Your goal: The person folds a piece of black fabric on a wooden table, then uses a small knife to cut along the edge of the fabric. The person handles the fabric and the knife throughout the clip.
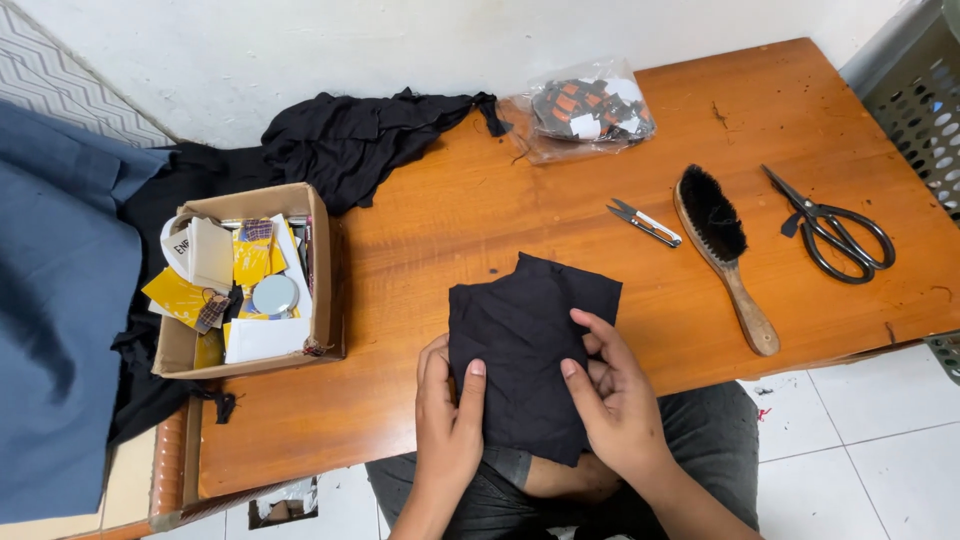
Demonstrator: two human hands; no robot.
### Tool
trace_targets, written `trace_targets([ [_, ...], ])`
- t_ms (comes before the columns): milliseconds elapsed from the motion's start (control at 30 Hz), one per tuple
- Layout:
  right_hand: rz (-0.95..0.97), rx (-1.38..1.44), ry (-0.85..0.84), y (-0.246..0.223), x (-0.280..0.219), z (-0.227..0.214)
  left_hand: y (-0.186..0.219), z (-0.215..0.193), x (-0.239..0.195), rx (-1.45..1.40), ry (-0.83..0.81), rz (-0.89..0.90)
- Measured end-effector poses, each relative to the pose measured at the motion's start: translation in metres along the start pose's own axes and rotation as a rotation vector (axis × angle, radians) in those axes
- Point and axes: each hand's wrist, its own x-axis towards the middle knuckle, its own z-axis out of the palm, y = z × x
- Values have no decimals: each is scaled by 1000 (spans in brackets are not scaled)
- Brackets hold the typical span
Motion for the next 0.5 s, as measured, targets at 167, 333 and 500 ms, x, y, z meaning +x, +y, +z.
trace_targets([
  [167,-160,-72,147,2,-12,-8,11,9,16,-123,-98,-76],
  [333,89,-206,18,34,-13,-8,-21,26,31,290,-194,-116],
  [500,-546,-660,317,22,-15,-11,14,31,13,722,52,445],
])
